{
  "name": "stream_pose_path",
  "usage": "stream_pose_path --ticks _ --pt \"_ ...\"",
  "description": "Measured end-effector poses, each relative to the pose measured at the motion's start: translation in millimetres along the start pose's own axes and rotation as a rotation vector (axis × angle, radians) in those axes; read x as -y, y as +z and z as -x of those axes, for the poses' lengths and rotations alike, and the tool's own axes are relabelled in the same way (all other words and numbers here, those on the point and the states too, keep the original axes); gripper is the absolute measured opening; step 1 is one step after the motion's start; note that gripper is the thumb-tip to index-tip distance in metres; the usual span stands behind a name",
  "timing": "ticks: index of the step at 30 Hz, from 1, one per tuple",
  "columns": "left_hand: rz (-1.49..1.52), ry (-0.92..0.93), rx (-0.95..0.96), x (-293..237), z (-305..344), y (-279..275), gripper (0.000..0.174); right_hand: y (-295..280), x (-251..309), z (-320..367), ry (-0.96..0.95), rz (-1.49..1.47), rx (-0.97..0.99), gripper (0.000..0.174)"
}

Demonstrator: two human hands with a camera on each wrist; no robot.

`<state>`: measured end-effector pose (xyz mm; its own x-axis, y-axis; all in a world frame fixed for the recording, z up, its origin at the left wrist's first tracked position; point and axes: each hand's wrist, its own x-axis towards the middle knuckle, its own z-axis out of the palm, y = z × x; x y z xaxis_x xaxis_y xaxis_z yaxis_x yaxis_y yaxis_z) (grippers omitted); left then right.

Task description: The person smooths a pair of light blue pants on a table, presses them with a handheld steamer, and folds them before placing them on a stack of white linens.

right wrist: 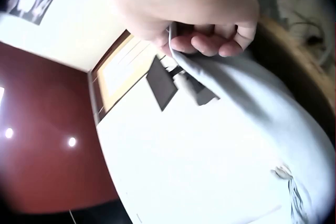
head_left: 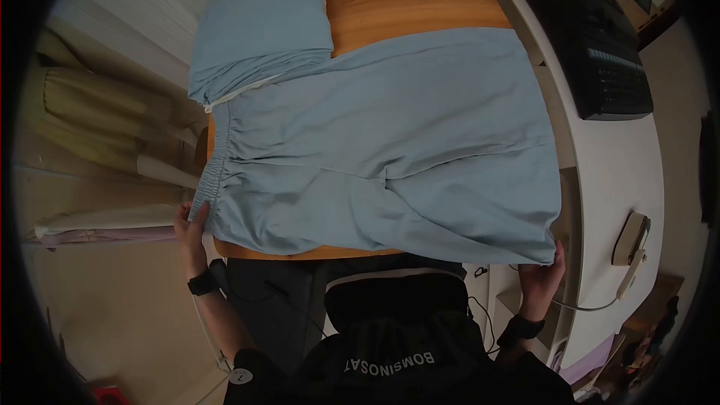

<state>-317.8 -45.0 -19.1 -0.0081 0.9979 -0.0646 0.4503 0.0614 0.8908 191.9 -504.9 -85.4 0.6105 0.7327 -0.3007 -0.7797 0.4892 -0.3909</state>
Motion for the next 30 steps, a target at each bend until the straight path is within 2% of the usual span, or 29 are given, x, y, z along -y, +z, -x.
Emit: stream_pose_path --ticks 1,2,3,4,5,6,8,10,11,12,13,14,15,16,17,18,19,21,22,23,25,28,30 --pt "0.148 -0.093 -0.023 -13 0 -5 0.023 5 19 4 -0.075 0.035 0.245 0.025" --pt "0.292 -0.184 -0.044 -17 -4 -13 0.021 17 40 11 -0.167 0.116 0.135 0.028" --pt "0.446 -0.142 -0.028 -11 -12 -24 0.015 47 45 11 -0.330 0.214 -0.064 0.031" --pt "0.449 -0.138 -0.022 -6 -24 -35 0.015 78 50 11 -0.463 0.334 -0.291 0.033" --pt "0.502 -0.091 -0.051 1 -35 -47 0.013 127 37 -6 -0.654 0.470 -0.616 0.033" --pt "0.555 -0.045 -0.080 4 -41 -52 0.011 149 35 -22 -0.659 0.516 -0.617 0.032" --pt "0.580 -0.017 -0.055 11 -46 -51 0.010 99 74 -60 -0.668 0.640 -0.380 0.034" --pt "0.514 0.057 -0.096 41 -57 -52 0.011 87 83 -108 -0.588 0.878 -0.406 0.035" --pt "0.520 0.058 -0.091 49 -56 -50 0.011 107 59 -118 -0.655 1.067 -0.439 0.038" --pt "0.549 -0.002 -0.109 56 -51 -46 0.015 122 44 -126 -0.720 1.262 -0.470 0.043" --pt "0.577 -0.068 -0.125 62 -45 -39 0.019 113 41 -132 -0.689 1.443 -0.426 0.045" --pt "0.583 -0.076 -0.118 43 -30 -25 0.019 105 38 -138 -0.670 1.619 -0.375 0.048" --pt "0.695 -0.261 -0.105 5 -4 -4 0.025 96 33 -141 -0.634 1.818 -0.306 0.046" --pt "0.805 -0.449 -0.087 -15 7 11 0.031 87 26 -141 -0.817 2.074 -0.178 0.044" --pt "0.814 -0.457 -0.066 2 6 8 0.031 86 19 -136 -0.827 2.075 -0.202 0.044" --pt "0.707 -0.392 0.016 36 6 -6 0.046 83 14 -128 -0.839 2.080 -0.238 0.044" --pt "0.602 -0.323 0.102 59 8 -8 0.062 66 14 -124 -0.827 1.963 -0.322 0.044" --pt "0.315 -0.344 0.010 31 23 2 0.047 47 10 -108 -0.617 1.635 -0.582 0.046" --pt "0.324 -0.344 0.043 27 25 3 0.047 28 17 -104 -0.515 1.591 -0.607 0.057" --pt "0.256 -0.272 0.075 26 28 2 0.047 21 17 -100 -0.531 1.594 -0.630 0.057" --pt "0.191 -0.191 0.111 34 28 2 0.047 12 10 -97 -0.398 1.220 -0.736 0.072" --pt "0.452 -0.186 -0.052 52 -6 -11 0.056 10 7 -103 -0.463 1.201 -0.743 0.070" --pt "0.460 -0.142 -0.029 55 -13 -12 0.057 12 7 -111 -0.524 1.196 -0.730 0.068"
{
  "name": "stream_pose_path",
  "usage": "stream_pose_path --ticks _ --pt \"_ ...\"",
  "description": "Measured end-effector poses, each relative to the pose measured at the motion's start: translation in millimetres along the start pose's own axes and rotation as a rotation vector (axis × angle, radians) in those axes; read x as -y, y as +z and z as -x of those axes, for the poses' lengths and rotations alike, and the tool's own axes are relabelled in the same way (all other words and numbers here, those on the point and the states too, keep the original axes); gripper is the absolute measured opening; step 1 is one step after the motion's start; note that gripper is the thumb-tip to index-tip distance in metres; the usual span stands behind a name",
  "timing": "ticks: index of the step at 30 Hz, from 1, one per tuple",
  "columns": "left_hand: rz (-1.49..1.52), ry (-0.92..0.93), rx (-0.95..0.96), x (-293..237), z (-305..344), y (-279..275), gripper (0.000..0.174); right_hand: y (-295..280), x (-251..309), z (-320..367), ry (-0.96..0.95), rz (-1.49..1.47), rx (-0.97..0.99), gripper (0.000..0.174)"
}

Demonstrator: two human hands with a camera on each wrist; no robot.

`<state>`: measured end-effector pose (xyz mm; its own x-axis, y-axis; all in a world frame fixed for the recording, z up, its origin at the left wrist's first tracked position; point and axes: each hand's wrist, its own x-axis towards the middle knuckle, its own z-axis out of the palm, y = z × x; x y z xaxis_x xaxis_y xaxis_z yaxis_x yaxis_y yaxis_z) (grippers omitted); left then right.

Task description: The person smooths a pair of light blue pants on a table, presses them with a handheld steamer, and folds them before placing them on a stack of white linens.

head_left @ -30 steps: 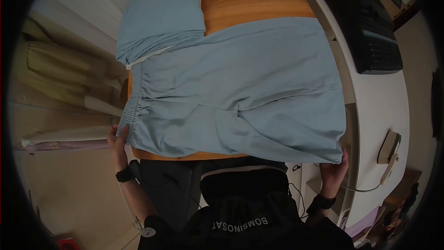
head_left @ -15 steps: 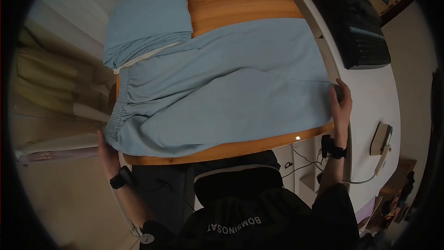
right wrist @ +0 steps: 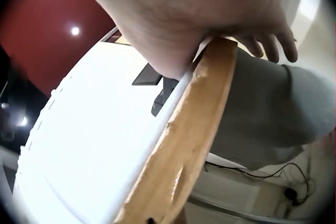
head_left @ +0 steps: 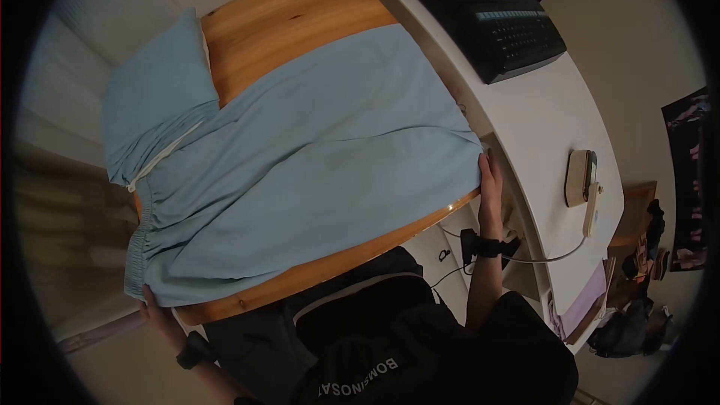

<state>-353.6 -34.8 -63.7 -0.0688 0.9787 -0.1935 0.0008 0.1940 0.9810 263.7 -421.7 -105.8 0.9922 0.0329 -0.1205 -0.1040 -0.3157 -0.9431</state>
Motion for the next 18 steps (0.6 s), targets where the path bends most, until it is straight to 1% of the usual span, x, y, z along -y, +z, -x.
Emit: stream_pose_path --ticks 2,4,5,7,8,10,11,12,14,15,16,18 --pt "0.019 0.034 0.013 -5 11 22 0.058 2 11 -3 -0.032 -0.012 -0.002 0.068" --pt "0.119 -0.015 -0.013 1 15 35 0.060 -1 29 -2 -0.277 0.337 0.171 0.056" --pt "0.118 -0.010 -0.017 6 13 35 0.060 1 32 -5 -0.278 0.333 0.176 0.056" --pt "0.116 -0.074 -0.141 18 8 31 0.061 4 37 -13 -0.677 0.665 0.050 0.038" --pt "0.115 -0.070 -0.154 19 7 28 0.061 5 45 -15 -0.681 0.659 0.062 0.038" --pt "0.182 -0.090 0.027 22 3 18 0.059 4 61 -18 -0.654 0.572 0.138 0.024" --pt "0.219 -0.117 0.019 26 -5 10 0.058 6 62 -21 -0.817 0.508 0.078 0.021" --pt "0.217 -0.110 -0.003 30 -10 -1 0.058 2 66 -20 -0.722 0.400 0.100 0.020" --pt "0.334 -0.240 0.112 27 -14 -9 0.057 -16 80 -13 -0.521 0.232 0.130 0.019" --pt "0.398 -0.298 0.102 26 -18 -15 0.056 -24 79 -15 -0.519 0.129 0.110 0.019" --pt "0.397 -0.290 0.084 20 -19 -17 0.056 -32 80 -16 -0.513 0.025 0.090 0.020" --pt "0.380 -0.220 0.162 8 -21 -16 0.054 -48 94 -13 -0.640 0.074 0.001 0.022"
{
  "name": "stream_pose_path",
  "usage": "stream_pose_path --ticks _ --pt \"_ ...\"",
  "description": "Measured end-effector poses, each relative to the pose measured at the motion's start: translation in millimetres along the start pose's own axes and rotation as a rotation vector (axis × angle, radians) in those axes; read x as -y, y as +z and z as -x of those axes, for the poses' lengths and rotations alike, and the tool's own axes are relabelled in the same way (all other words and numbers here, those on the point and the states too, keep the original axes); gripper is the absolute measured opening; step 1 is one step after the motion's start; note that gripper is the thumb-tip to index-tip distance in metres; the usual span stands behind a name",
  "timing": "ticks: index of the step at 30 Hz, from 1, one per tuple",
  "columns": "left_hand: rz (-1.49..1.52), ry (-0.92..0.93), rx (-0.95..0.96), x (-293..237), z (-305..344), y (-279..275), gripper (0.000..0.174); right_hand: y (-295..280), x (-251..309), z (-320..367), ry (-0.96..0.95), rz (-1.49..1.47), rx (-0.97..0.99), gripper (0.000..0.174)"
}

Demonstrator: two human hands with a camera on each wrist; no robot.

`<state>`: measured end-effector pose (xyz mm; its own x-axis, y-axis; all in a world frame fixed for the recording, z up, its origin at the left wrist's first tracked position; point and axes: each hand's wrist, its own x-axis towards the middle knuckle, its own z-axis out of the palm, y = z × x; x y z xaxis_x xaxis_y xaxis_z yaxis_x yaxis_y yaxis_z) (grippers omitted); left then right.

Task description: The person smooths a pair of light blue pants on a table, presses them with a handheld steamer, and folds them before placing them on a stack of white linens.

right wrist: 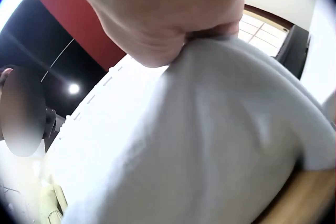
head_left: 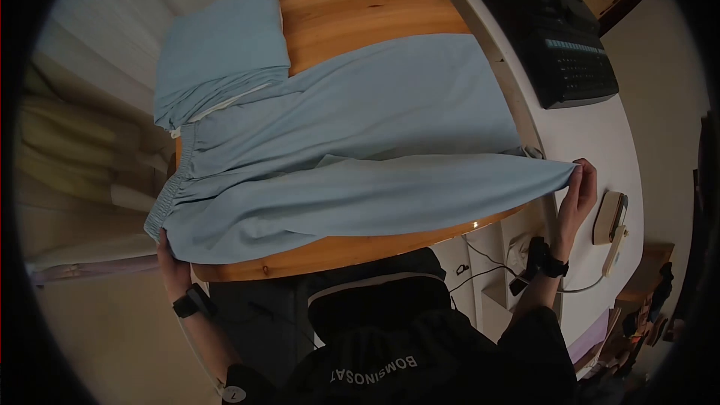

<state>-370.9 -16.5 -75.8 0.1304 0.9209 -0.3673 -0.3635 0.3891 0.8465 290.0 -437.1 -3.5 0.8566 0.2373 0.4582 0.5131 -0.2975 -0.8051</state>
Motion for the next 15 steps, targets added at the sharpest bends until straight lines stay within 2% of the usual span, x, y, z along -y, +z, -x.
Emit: stream_pose_path --ticks 1,4,6,7,8,9,10,12,14,15 --pt "0.000 0.011 -0.012 -9 4 8 0.054 -12 3 -6 -0.008 0.136 0.001 0.023" --pt "-0.027 0.044 -0.050 -31 9 26 0.051 -1 17 -47 -0.143 0.211 -0.023 0.025" --pt "-0.064 0.037 -0.084 -35 -1 23 0.052 35 10 -82 -0.226 0.179 0.127 0.025" --pt "-0.068 0.034 -0.083 -32 -5 18 0.052 62 14 -94 -0.167 0.250 0.196 0.025" --pt "-0.121 0.130 -0.063 -23 -10 13 0.054 88 14 -103 -0.131 0.337 0.328 0.023" --pt "-0.170 0.227 -0.041 -14 -17 8 0.056 113 -6 -114 -0.228 0.430 0.450 0.024" --pt "-0.167 0.225 -0.033 -3 -22 0 0.056 135 -1 -103 -0.387 0.650 0.418 0.031" --pt "-0.403 0.198 -0.342 16 -30 -15 0.060 156 -1 -86 -0.571 0.623 0.369 0.040" --pt "-0.332 0.196 -0.328 22 -6 25 0.061 148 37 -50 -0.460 0.403 0.406 0.041" --pt "-0.268 0.200 -0.324 25 7 42 0.062 136 48 -33 -0.336 0.284 0.451 0.036"
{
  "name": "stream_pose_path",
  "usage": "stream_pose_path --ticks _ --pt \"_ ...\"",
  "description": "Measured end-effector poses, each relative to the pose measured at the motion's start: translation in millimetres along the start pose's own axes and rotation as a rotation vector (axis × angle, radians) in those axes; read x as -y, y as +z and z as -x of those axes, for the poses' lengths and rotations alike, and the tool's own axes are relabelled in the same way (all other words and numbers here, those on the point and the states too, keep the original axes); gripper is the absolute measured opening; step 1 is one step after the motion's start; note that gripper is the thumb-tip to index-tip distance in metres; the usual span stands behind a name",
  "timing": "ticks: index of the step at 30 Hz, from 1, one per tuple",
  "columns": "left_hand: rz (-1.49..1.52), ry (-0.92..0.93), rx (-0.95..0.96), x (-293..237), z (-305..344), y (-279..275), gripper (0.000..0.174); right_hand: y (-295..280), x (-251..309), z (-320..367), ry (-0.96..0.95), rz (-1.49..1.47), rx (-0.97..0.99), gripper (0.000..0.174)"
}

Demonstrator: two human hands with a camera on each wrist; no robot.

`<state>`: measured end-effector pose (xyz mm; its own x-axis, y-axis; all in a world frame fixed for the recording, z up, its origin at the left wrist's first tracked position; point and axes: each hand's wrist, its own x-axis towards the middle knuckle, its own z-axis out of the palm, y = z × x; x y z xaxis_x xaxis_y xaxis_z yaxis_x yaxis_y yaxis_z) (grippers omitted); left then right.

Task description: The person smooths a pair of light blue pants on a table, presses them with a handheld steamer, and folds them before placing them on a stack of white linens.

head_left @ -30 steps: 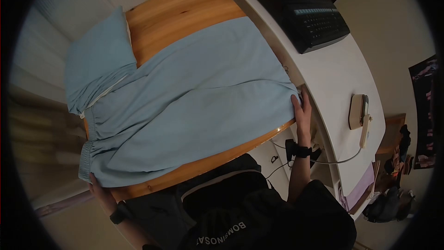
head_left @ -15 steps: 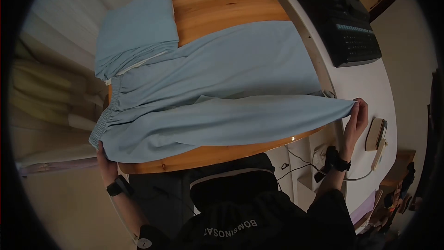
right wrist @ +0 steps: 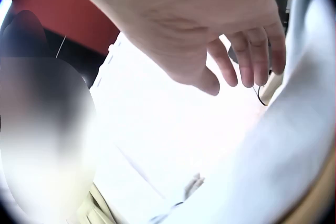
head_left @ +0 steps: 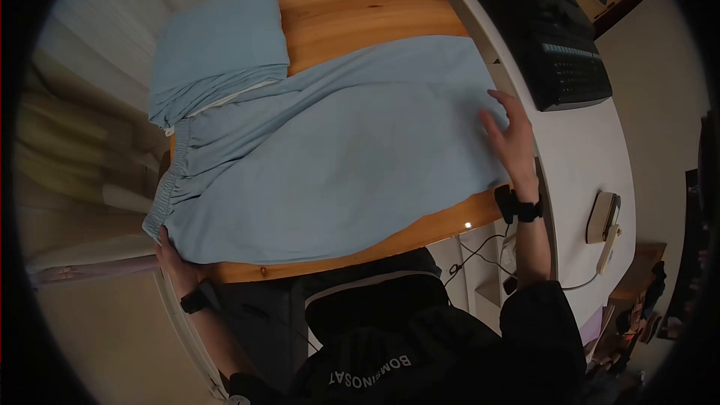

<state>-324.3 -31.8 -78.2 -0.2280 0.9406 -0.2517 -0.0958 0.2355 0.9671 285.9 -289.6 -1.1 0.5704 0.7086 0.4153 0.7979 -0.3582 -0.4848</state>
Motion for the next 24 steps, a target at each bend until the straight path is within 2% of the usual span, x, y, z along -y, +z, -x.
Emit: stream_pose_path --ticks 2,3,4,5,7,8,9,11,12,14,15,17,18,20,21,23,24 --pt "-0.090 -0.029 -0.006 1 -2 -8 0.063 -4 3 56 0.285 -0.372 -0.061 0.028" --pt "0.048 -0.118 0.103 -3 1 -7 0.063 -11 9 87 0.506 -0.509 -0.036 0.023" --pt "0.181 -0.201 0.212 -3 1 -9 0.062 -16 20 117 0.693 -0.781 -0.034 0.025" --pt "0.125 -0.163 0.171 -1 -4 -14 0.066 -18 35 146 0.882 -1.065 -0.036 0.028" --pt "0.169 -0.187 0.183 -3 0 -11 0.065 -18 62 189 1.049 -1.472 0.303 0.037" --pt "0.222 -0.212 0.184 -11 3 -8 0.064 -17 90 190 1.101 -1.520 0.510 0.041" --pt "0.196 -0.201 0.201 -13 1 -11 0.064 -11 119 190 1.138 -1.566 0.720 0.046" --pt "0.197 -0.187 0.245 -8 -7 -13 0.062 11 149 200 1.084 -1.577 0.983 0.056" --pt "0.187 -0.180 0.254 -10 -11 -12 0.062 24 155 198 1.083 -1.591 0.973 0.056" --pt "0.225 -0.289 0.195 -12 -7 -10 0.062 46 152 192 1.136 -1.808 1.161 0.066" --pt "0.229 -0.284 0.183 -10 -5 -13 0.062 45 147 189 1.132 -1.805 1.177 0.066" --pt "0.208 -0.259 0.180 -7 -10 -14 0.061 42 135 181 1.111 -1.693 1.531 0.063" --pt "0.214 -0.250 0.171 -7 -13 -15 0.061 39 135 180 1.100 -1.688 1.545 0.063" --pt "0.217 -0.234 0.194 -2 -10 -17 0.061 26 136 178 1.075 -1.591 1.427 0.061" --pt "0.221 -0.231 0.175 -1 -7 -16 0.061 23 136 177 1.073 -1.583 1.450 0.061" --pt "0.199 -0.241 0.147 -5 -6 -9 0.060 24 140 172 1.025 -1.862 1.162 0.062" --pt "0.201 -0.236 0.135 -6 -6 -6 0.059 29 141 171 1.014 -1.869 1.197 0.062"
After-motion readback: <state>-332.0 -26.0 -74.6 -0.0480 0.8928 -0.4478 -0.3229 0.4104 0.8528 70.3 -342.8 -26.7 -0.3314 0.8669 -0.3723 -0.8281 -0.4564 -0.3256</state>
